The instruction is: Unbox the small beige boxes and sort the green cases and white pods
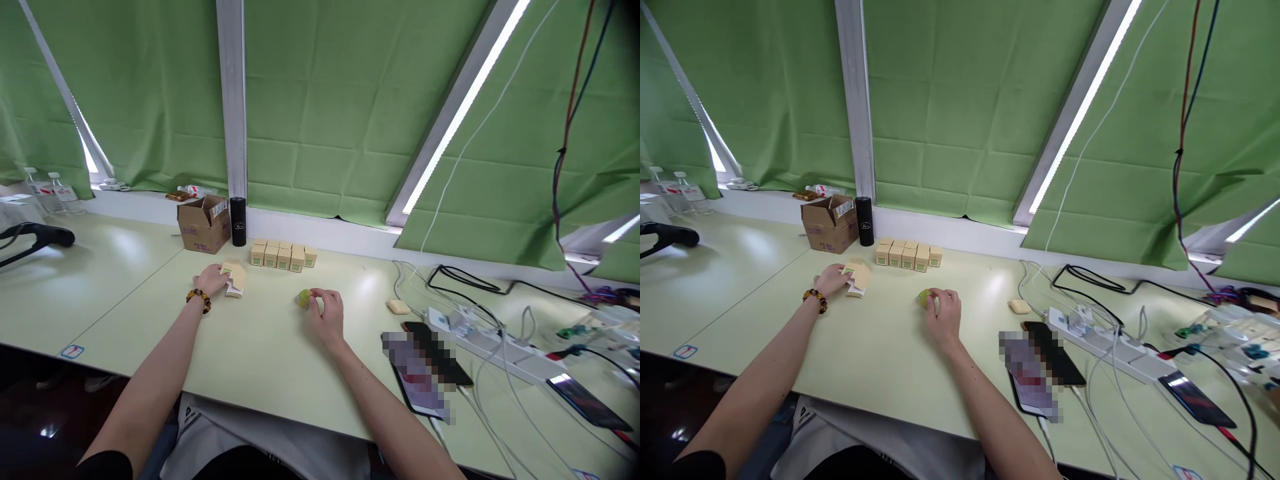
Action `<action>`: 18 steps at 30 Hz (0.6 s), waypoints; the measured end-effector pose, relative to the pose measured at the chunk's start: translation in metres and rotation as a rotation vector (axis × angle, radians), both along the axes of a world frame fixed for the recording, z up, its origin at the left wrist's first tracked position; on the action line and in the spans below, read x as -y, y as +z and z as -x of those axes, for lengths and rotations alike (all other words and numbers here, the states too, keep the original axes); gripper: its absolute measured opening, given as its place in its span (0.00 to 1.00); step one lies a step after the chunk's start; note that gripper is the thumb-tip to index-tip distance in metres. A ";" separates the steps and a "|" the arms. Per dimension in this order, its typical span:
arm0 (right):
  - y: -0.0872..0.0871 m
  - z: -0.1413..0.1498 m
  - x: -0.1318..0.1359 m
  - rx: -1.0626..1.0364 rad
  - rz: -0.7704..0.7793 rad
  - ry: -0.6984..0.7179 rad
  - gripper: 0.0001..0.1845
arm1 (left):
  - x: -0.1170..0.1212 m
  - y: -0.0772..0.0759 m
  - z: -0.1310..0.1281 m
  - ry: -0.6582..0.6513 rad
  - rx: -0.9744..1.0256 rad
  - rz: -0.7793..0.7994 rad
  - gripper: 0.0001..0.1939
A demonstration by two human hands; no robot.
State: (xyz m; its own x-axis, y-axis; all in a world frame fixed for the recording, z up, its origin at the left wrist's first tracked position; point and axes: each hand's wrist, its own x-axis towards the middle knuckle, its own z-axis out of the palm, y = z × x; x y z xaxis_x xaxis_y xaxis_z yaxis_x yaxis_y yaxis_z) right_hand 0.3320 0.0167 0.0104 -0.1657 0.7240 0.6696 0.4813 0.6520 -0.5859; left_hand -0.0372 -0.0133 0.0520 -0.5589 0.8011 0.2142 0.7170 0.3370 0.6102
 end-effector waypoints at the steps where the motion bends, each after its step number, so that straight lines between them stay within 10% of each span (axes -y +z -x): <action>1: -0.001 -0.001 -0.002 -0.003 0.011 -0.011 0.14 | 0.000 -0.003 0.001 -0.007 -0.036 -0.011 0.10; 8: -0.004 -0.004 -0.010 -0.035 0.115 -0.068 0.16 | 0.007 -0.004 -0.023 0.116 -0.331 -0.075 0.25; 18: -0.007 -0.006 -0.013 -0.073 0.117 -0.075 0.16 | -0.003 -0.024 -0.046 -0.343 -0.576 0.224 0.16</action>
